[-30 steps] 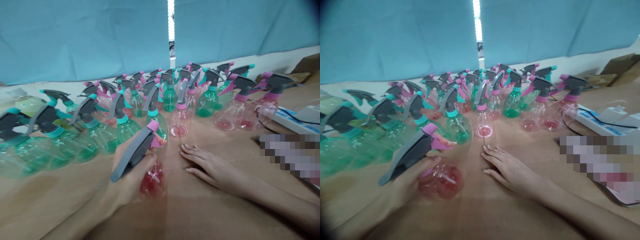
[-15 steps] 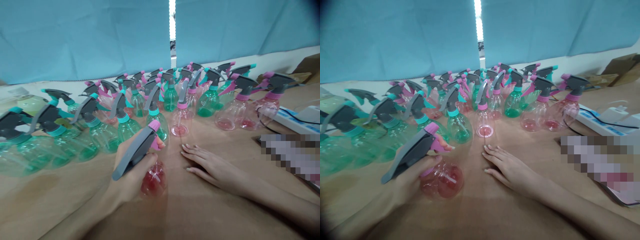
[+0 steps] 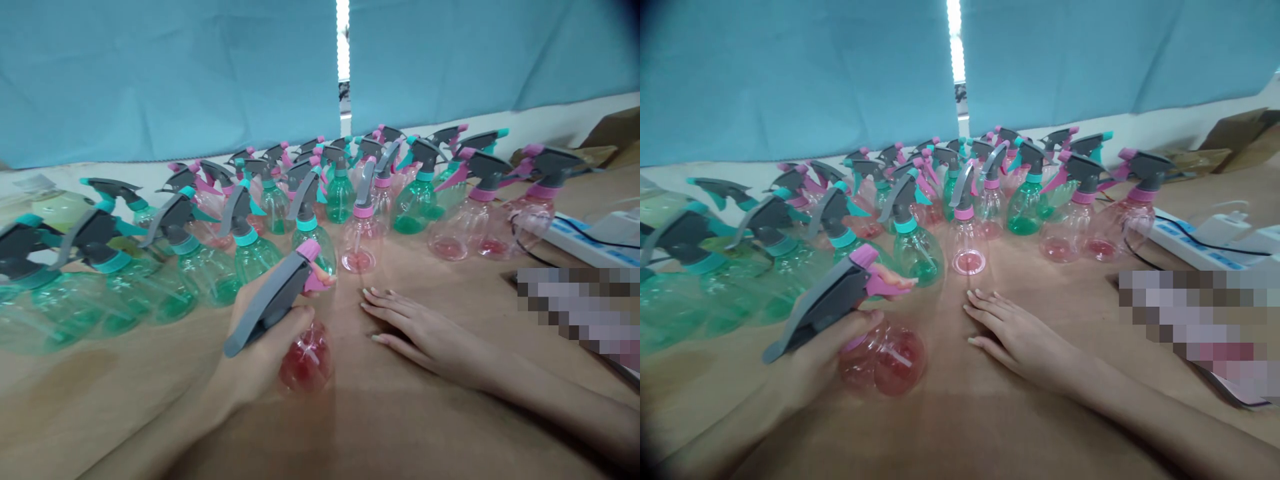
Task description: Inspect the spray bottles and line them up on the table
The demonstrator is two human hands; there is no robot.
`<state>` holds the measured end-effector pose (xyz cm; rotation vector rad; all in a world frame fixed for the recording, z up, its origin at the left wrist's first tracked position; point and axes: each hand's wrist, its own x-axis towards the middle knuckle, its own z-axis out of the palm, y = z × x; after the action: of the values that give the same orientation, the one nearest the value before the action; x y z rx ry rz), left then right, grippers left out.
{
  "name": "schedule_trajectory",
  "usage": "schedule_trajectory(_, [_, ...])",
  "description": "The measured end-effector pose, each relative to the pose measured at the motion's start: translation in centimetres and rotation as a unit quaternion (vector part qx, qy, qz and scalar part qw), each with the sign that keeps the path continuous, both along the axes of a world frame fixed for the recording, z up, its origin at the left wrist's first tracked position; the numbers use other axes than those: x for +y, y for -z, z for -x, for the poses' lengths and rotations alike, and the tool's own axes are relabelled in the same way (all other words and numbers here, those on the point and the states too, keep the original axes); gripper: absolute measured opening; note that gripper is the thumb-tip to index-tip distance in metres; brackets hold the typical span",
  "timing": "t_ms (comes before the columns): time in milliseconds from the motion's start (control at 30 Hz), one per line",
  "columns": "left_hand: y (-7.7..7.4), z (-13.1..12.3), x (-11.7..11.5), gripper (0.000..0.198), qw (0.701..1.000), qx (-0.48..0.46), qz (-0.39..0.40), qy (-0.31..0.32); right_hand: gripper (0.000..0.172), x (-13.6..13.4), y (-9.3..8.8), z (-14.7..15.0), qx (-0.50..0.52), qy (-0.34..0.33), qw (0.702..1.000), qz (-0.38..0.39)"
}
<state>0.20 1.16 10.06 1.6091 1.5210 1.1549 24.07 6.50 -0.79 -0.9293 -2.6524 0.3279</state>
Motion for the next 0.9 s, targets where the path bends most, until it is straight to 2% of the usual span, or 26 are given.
schedule_trajectory(167, [0.1, -0.5, 0.1, 0.024, 1.0, -0.026, -0.012, 0.013, 0.051, 0.0, -0.1, 0.0, -0.004, -0.002, 1.0, -0.003])
schedule_trajectory(300, [0.2, -0.5, 0.1, 0.008, 0.999, 0.031, -0.035, -0.011, 0.051, 0.0, -0.1, 0.0, -0.01, -0.002, 1.0, -0.007])
schedule_trajectory(467, [0.0, -0.5, 0.0, 0.009, 0.998, 0.043, -0.053, -0.007, 0.051, 0.0, 0.0, 0.0, -0.003, -0.001, 1.0, -0.006])
schedule_trajectory(700, [-0.6, -1.1, 0.2, 0.021, 0.999, 0.009, -0.045, 0.029, 0.051, -0.1, -0.1, -0.1, -0.012, 0.003, 1.0, 0.003])
schedule_trajectory(900, [-0.6, -1.1, 0.4, 0.02, 0.999, 0.009, -0.029, 0.012, 0.051, 0.0, -0.2, 0.0, -0.002, 0.004, 1.0, 0.013])
